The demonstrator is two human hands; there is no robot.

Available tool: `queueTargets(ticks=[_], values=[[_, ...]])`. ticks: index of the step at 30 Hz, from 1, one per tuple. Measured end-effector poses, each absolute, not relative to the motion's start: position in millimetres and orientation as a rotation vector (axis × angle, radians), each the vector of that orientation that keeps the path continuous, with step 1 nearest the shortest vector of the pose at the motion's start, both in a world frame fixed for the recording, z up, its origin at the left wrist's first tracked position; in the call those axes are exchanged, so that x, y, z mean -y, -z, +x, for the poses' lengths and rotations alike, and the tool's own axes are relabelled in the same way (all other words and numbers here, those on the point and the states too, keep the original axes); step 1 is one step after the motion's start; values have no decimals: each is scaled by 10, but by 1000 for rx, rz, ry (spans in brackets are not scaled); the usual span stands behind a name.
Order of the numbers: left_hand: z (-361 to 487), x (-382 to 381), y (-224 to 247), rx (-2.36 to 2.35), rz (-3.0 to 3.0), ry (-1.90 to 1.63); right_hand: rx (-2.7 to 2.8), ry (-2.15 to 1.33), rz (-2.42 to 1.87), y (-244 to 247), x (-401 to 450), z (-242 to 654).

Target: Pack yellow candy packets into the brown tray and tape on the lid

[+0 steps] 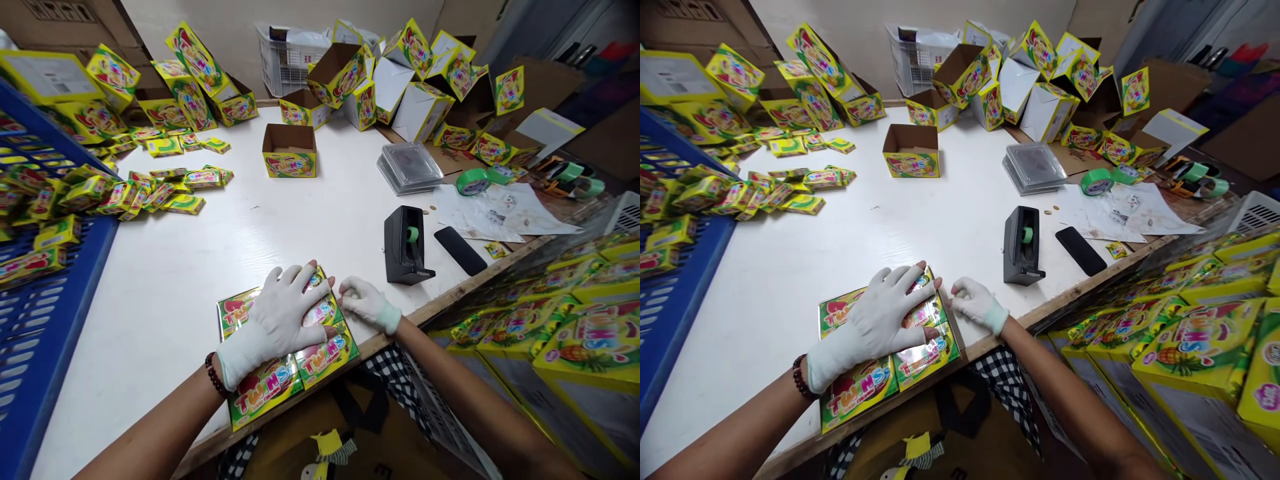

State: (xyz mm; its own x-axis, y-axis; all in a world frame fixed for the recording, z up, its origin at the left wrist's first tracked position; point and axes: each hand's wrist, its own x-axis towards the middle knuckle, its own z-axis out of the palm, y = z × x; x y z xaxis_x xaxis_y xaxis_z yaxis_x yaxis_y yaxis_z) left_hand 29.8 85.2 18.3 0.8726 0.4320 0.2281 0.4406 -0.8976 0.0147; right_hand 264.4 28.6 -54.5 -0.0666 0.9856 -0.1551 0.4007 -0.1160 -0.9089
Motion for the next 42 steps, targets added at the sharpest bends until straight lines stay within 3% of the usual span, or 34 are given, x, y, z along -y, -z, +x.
queueTargets(ticks=[2, 4, 7, 13, 16, 20, 23, 27, 34, 38, 42], values=[[299, -853, -170, 690, -3014, 374, 1694, -642, -1447, 465, -59, 2596], [288, -855, -159, 680, -3027, 397, 2022, -337, -1264, 352, 143, 2545], [186, -845, -144, 709, -3024, 421, 2370, -96, -1185, 237, 336, 2431], [-476, -500, 121, 1095, -2960, 550, 2548, 90, -1111, 280, 435, 2183], [-754, -123, 418, 1516, -2990, 1104, 2592, 130, -1060, 301, 382, 2224], [-671, 108, 729, 1990, -2737, 2259, 2684, 187, -1042, 241, 195, 2359], [-379, -67, 794, 1945, -2583, 2616, 2687, 358, -1149, 208, 59, 2370], [-117, -345, 735, 1897, -2620, 2521, 2575, 554, -1228, 307, 10, 2276], [-237, -289, 529, 737, -2772, 1376, 2489, 567, -1280, 406, 67, 2142], [-236, -287, 551, 588, -2758, 1396, 2478, 317, -1143, 156, 119, 2262], [-202, -330, 586, 538, -2742, 1516, 1737, 381, -1410, -62, 220, 2861]])
